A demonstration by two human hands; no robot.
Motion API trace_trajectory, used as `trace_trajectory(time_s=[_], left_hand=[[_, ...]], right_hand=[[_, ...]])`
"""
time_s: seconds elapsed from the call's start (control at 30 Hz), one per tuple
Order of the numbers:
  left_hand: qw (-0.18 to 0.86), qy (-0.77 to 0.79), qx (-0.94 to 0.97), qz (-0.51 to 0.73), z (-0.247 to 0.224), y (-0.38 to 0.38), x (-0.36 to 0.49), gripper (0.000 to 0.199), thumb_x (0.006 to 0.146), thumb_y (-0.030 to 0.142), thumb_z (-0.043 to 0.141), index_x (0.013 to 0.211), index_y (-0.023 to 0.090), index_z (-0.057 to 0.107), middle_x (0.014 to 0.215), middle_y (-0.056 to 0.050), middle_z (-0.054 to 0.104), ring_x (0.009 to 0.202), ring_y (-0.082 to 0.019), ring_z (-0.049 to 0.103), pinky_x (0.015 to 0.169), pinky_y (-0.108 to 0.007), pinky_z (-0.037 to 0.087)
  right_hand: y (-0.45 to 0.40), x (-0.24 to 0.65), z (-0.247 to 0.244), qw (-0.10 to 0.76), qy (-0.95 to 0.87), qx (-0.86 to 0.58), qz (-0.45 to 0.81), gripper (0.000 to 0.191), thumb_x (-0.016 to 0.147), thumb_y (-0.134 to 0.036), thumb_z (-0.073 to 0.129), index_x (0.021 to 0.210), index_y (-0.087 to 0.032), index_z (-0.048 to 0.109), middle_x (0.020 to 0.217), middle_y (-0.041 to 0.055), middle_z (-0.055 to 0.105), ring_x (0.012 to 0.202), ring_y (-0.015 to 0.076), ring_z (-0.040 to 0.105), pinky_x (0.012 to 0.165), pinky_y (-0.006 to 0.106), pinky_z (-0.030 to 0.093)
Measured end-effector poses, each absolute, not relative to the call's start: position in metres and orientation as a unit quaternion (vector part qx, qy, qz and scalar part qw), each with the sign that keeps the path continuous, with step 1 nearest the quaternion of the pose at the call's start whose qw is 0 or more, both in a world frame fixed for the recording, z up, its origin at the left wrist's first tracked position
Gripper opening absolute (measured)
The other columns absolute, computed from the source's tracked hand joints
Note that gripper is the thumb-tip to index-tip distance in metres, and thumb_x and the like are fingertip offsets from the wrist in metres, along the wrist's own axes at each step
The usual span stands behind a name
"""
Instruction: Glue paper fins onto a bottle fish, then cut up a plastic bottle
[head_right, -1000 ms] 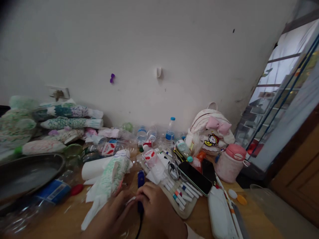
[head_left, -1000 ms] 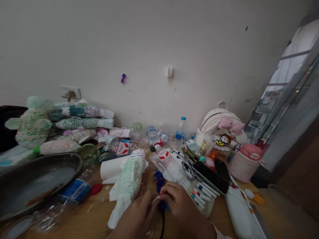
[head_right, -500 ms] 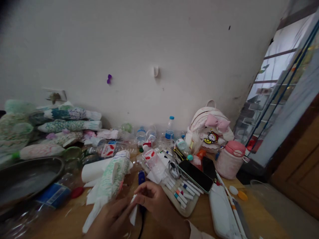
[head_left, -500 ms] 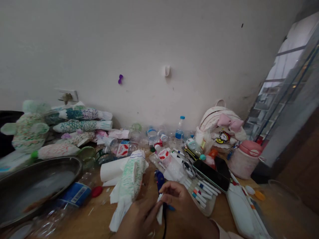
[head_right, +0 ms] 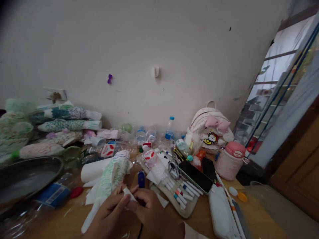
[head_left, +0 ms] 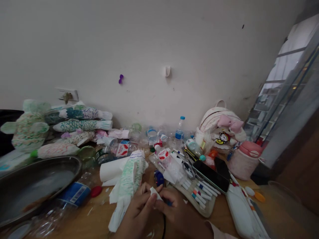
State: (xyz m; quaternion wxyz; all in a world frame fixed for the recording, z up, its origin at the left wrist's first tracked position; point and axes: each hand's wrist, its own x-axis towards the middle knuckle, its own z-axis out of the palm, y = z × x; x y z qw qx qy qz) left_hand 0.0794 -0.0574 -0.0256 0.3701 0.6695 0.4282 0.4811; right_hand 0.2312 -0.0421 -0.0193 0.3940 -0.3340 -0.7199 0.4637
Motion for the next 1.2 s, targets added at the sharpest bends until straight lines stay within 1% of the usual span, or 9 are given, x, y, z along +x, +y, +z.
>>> trace_trajectory(time_s=[0.17, 0.27, 0.37, 0.6, 0.77, 0.9, 1.0, 1.1, 1.2], left_hand=[[0.457, 0.452, 0.59, 0.489, -0.028, -0.054, 0.078, 0.036, 0.075, 0.056, 0.059, 0.071, 0.021, 0.07, 0.077, -0.004, 0.063, 0.082, -0.022, 0.056, 0.081, -0.03, 0.044], [0.529, 0.46, 0.507, 0.502, -0.027, -0.05, 0.077, 0.041, 0.063, 0.06, 0.069, 0.071, 0.02, 0.068, 0.064, 0.0, 0.062, 0.063, -0.017, 0.054, 0.059, -0.024, 0.043], [0.581, 0.45, 0.465, 0.494, -0.024, -0.048, 0.078, 0.048, 0.057, 0.063, 0.071, 0.054, 0.017, 0.059, 0.045, 0.004, 0.05, 0.043, -0.01, 0.04, 0.044, -0.02, 0.03], [0.602, 0.435, 0.452, 0.494, -0.021, -0.048, 0.08, 0.047, 0.051, 0.06, 0.076, 0.058, 0.017, 0.058, 0.048, 0.005, 0.05, 0.047, -0.009, 0.04, 0.047, -0.021, 0.03], [0.567, 0.453, 0.508, 0.463, -0.021, -0.048, 0.079, 0.048, 0.054, 0.063, 0.072, 0.053, 0.018, 0.054, 0.05, 0.006, 0.044, 0.051, -0.011, 0.036, 0.049, -0.022, 0.029], [0.553, 0.459, 0.526, 0.455, -0.02, -0.049, 0.079, 0.048, 0.058, 0.063, 0.069, 0.051, 0.018, 0.053, 0.049, 0.005, 0.044, 0.052, -0.011, 0.037, 0.051, -0.023, 0.029], [0.577, 0.442, 0.514, 0.454, -0.02, -0.051, 0.079, 0.046, 0.059, 0.061, 0.07, 0.054, 0.017, 0.058, 0.051, 0.004, 0.048, 0.052, -0.012, 0.04, 0.051, -0.023, 0.03], [0.61, 0.41, 0.496, 0.462, -0.023, -0.05, 0.079, 0.043, 0.062, 0.058, 0.071, 0.057, 0.017, 0.06, 0.053, 0.002, 0.054, 0.053, -0.012, 0.043, 0.051, -0.023, 0.031], [0.641, 0.356, 0.498, 0.463, -0.031, -0.048, 0.08, 0.039, 0.067, 0.054, 0.07, 0.058, 0.017, 0.059, 0.055, 0.0, 0.06, 0.055, -0.013, 0.051, 0.053, -0.023, 0.033]], right_hand=[[-0.041, 0.235, -0.02, 0.389, -0.697, -0.338, 0.499, 0.039, 0.079, -0.054, 0.058, 0.065, -0.017, 0.063, 0.069, 0.0009, 0.055, 0.071, 0.0167, 0.05, 0.067, 0.027, 0.037], [-0.038, 0.235, -0.022, 0.373, -0.691, -0.329, 0.524, 0.047, 0.074, -0.061, 0.058, 0.058, -0.017, 0.061, 0.058, -0.0012, 0.048, 0.06, 0.0149, 0.046, 0.06, 0.028, 0.033], [-0.037, 0.234, -0.024, 0.379, -0.7, -0.322, 0.513, 0.048, 0.075, -0.06, 0.057, 0.057, -0.016, 0.062, 0.057, -0.002, 0.045, 0.058, 0.0136, 0.044, 0.058, 0.028, 0.031], [-0.041, 0.237, -0.029, 0.378, -0.665, -0.351, 0.541, 0.044, 0.077, -0.058, 0.054, 0.076, -0.014, 0.063, 0.066, -0.0006, 0.05, 0.063, 0.014, 0.045, 0.059, 0.027, 0.034], [-0.041, 0.238, -0.03, 0.375, -0.7, -0.435, 0.425, 0.042, 0.081, -0.056, 0.049, 0.079, -0.015, 0.062, 0.074, 0.0023, 0.054, 0.076, 0.0184, 0.05, 0.071, 0.03, 0.038], [-0.042, 0.239, -0.034, 0.377, -0.688, -0.452, 0.426, 0.041, 0.081, -0.054, 0.052, 0.085, -0.016, 0.064, 0.081, 0.0039, 0.058, 0.081, 0.0192, 0.053, 0.075, 0.03, 0.039], [-0.041, 0.239, -0.038, 0.383, -0.649, -0.437, 0.491, 0.045, 0.08, -0.057, 0.053, 0.092, -0.015, 0.063, 0.081, 0.0031, 0.057, 0.075, 0.0157, 0.051, 0.068, 0.027, 0.04], [-0.037, 0.237, -0.038, 0.389, -0.61, -0.365, 0.587, 0.049, 0.075, -0.062, 0.057, 0.083, -0.014, 0.062, 0.067, -0.0008, 0.052, 0.058, 0.0109, 0.046, 0.054, 0.023, 0.035], [-0.033, 0.235, -0.038, 0.39, -0.573, -0.318, 0.647, 0.05, 0.069, -0.064, 0.062, 0.075, -0.014, 0.06, 0.059, -0.002, 0.052, 0.051, 0.0089, 0.044, 0.049, 0.022, 0.033]])
